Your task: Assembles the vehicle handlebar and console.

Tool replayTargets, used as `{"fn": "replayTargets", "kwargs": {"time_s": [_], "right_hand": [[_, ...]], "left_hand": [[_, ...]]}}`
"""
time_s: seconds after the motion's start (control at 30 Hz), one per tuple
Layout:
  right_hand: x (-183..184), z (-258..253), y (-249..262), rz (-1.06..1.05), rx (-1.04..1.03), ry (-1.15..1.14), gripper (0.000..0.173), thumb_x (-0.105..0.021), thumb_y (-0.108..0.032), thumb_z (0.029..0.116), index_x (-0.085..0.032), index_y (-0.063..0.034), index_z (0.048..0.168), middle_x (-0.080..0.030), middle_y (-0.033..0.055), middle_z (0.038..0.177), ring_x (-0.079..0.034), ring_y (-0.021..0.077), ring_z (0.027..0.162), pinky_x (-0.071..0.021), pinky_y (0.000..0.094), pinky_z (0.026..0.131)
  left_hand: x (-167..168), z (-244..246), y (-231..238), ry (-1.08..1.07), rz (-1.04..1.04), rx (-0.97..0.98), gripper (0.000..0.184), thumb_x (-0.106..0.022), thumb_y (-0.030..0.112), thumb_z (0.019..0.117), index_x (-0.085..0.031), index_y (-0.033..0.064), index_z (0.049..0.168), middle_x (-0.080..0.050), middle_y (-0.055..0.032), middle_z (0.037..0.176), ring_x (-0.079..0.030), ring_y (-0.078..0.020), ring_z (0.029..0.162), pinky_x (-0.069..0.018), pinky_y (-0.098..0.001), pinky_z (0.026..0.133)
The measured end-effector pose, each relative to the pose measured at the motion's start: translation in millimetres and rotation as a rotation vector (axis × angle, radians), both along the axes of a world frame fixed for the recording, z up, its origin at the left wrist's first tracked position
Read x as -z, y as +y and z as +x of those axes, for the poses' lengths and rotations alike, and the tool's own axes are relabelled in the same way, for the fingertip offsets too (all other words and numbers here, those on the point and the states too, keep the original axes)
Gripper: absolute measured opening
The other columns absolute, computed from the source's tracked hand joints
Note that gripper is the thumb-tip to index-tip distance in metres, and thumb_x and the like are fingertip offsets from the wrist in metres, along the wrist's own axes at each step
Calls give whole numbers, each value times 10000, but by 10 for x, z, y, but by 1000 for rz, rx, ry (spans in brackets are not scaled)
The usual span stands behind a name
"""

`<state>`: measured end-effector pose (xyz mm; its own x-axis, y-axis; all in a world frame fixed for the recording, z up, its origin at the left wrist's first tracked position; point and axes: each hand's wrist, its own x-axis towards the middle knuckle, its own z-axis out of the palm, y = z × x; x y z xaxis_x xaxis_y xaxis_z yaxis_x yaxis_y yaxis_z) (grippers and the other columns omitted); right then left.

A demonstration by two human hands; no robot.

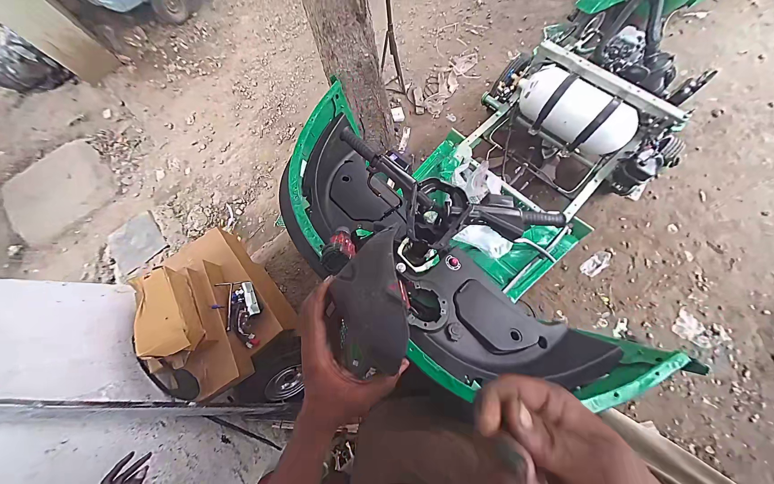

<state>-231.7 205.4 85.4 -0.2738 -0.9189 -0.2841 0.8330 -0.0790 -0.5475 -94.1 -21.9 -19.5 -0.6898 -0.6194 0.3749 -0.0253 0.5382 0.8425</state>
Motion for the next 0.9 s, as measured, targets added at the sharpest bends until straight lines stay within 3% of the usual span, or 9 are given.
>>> {"fn": "replayTargets", "kwargs": {"time_s": [0.07,0.17,0.37,0.47,0.53,0.67,0.73,0.9], "right_hand": [[607,-365,-243,159,119,-11,280,-475,-259,1093,-688,-78,1114,-491,-47,681,-431,29,511,-395,187,470],[1294,-846,-545,308,249,0,313,-413,-230,1112,-659,-36,1118,-413,-48,597,-346,42,437,-330,195,411],[1945,-1131,-542,344,286,-105,308,-430,-229,1108,-661,-27,1128,-414,-45,583,-345,51,429,-333,203,410],[2158,-1107,-359,414,312,-140,300,-450,-225,1099,-681,-34,1105,-417,-47,591,-348,55,440,-335,209,418],[2265,-1085,-268,480,366,-169,297,-447,-221,1104,-682,-38,1088,-456,-31,619,-393,67,465,-381,219,444],[2419,-1140,-192,623,494,-213,141,-476,-52,1059,-572,-12,1156,-580,64,853,-582,143,653,-554,295,629],[2451,-1180,-155,610,502,-234,196,-457,49,1020,-556,26,1187,-617,102,958,-635,161,736,-586,314,706],[2520,-1315,-156,510,494,-275,207,-395,43,1051,-591,38,1119,-641,95,869,-639,157,698,-583,305,683]], "left_hand": [[61,-404,-138,-149,-308,19,1229,-936,513,529,-384,66,1532,-460,-209,1511,-445,-337,1416,-418,-505,1166],[217,-1141,-340,-281,-646,110,1125,-939,407,564,-429,113,1522,-470,-140,1538,-371,-363,1471,-337,-538,1204],[690,-2212,-629,-496,-863,383,1106,-973,225,570,-433,103,1528,-441,-153,1557,-322,-395,1494,-334,-499,1217],[797,-2326,-660,-543,-895,485,1121,-989,237,562,-430,117,1527,-442,-151,1553,-330,-394,1489,-348,-498,1209],[839,-2316,-664,-544,-926,528,1079,-981,173,567,-460,136,1510,-459,-150,1539,-344,-403,1478,-354,-511,1204],[849,-2262,-633,-524,-949,513,990,-931,84,611,-475,132,1488,-451,-178,1538,-345,-439,1469,-364,-547,1188],[824,-2211,-598,-506,-940,478,972,-933,91,611,-479,93,1471,-445,-206,1533,-350,-471,1454,-370,-570,1176],[726,-2230,-602,-562,-931,418,1053,-966,110,575,-451,65,1492,-437,-205,1546,-322,-460,1478,-298,-568,1220]]}}
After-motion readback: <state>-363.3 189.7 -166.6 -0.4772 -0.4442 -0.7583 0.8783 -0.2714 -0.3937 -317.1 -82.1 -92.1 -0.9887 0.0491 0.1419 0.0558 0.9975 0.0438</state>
